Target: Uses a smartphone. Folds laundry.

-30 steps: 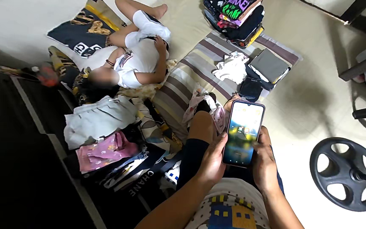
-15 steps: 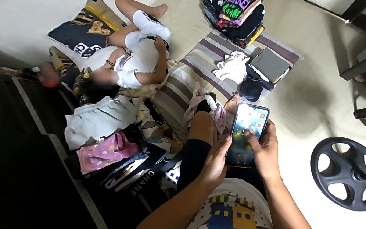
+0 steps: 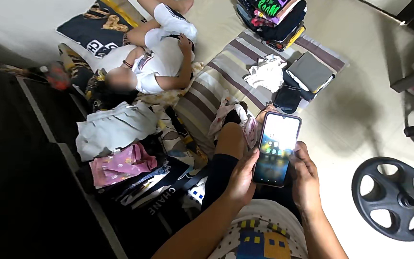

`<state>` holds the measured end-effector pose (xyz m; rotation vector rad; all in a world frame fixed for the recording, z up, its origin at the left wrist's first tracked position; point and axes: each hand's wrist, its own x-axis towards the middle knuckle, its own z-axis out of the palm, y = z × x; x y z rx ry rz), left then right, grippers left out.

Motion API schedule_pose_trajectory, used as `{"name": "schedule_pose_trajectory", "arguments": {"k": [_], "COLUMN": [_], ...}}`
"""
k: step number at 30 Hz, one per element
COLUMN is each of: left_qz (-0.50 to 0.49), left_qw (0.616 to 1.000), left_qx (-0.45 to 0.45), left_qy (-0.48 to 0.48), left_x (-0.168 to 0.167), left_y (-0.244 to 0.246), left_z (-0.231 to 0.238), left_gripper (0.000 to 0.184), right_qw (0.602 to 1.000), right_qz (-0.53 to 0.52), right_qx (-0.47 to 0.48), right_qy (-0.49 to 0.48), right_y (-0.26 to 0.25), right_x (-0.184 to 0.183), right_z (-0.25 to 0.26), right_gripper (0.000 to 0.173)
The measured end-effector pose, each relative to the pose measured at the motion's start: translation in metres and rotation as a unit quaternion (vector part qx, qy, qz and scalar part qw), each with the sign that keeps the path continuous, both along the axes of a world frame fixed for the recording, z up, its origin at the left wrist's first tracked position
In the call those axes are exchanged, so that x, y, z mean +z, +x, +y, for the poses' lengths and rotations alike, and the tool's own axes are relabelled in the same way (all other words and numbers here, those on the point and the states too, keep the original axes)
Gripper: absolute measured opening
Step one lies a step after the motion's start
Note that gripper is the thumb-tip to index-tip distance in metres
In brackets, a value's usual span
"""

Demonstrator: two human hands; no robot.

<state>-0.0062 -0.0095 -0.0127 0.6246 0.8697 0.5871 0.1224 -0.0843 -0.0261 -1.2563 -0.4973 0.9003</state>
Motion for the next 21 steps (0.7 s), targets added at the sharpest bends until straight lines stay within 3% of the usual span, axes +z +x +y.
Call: {"name": "schedule_pose_trajectory", "arguments": {"k": [21], "left_qz": [-0.061], "left_qw": [0.998], "left_qx": [0.001], "left_qy": [-0.013], "left_x": [-0.0013], "left_y": [-0.0076], "left_z": [0.002], "left_gripper": [0.044], "right_qw": [0.994], "right_qz": [0.018], "right_qx": [0.104], "right_qy": [0.034], "right_y": [0.0052], "right_x": [-0.0012], "right_z": [-0.0076], "right_gripper": [0.06]}}
